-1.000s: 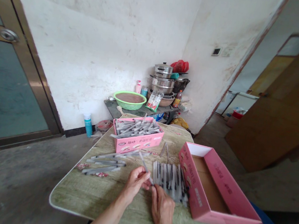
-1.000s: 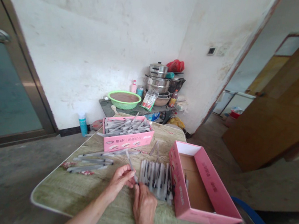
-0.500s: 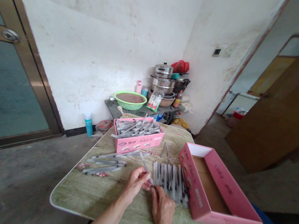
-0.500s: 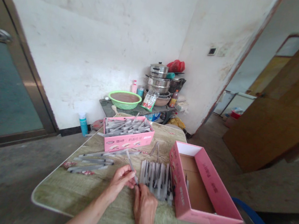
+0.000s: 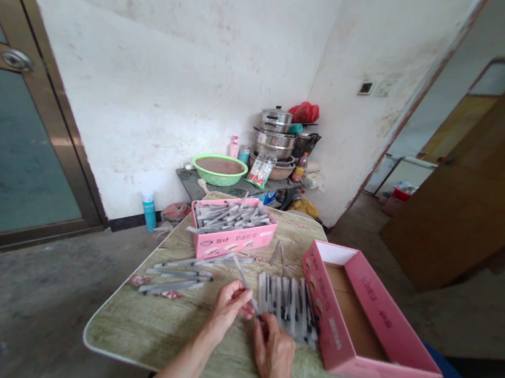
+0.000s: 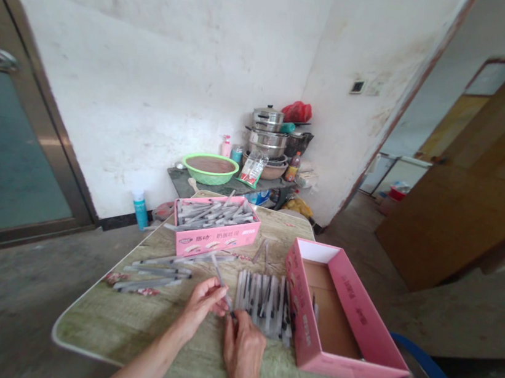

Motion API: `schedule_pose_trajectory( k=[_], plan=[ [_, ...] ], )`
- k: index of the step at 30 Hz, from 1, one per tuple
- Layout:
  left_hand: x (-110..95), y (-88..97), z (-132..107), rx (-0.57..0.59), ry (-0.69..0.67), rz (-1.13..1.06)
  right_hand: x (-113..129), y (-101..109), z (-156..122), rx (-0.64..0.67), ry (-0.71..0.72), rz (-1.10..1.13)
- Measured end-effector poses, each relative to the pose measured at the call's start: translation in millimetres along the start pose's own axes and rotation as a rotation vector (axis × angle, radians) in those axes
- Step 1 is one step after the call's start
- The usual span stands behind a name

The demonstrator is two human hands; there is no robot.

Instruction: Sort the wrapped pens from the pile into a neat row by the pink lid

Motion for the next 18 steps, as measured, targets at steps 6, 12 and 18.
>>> schedule_pose_trajectory(
  k=[6, 12, 18],
  plan=[
    [-9, 10.0, -1, -0.085, -0.048, -0.036, 1, 9, 0, -0.068, 0.002, 0.015],
    [2, -2.5, -3, 0.034, -0.005, -0.004, -4, 9, -1, -0.093, -0.013, 0.031],
    [5, -7.1, -6, 0.07, 0.004, 0.009, 2, 0, 0, 0.005, 0.009, 0.035]
  ],
)
Point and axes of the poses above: each hand's wrist, its own z-axis towards the middle knuckle, its own y-axis out of the back of the hand, x = y × z, the point moved 10 cm from there along z, towards the middle knuckle, and after that the axes turned 10 degrees about -x, right-handed, at the moved point
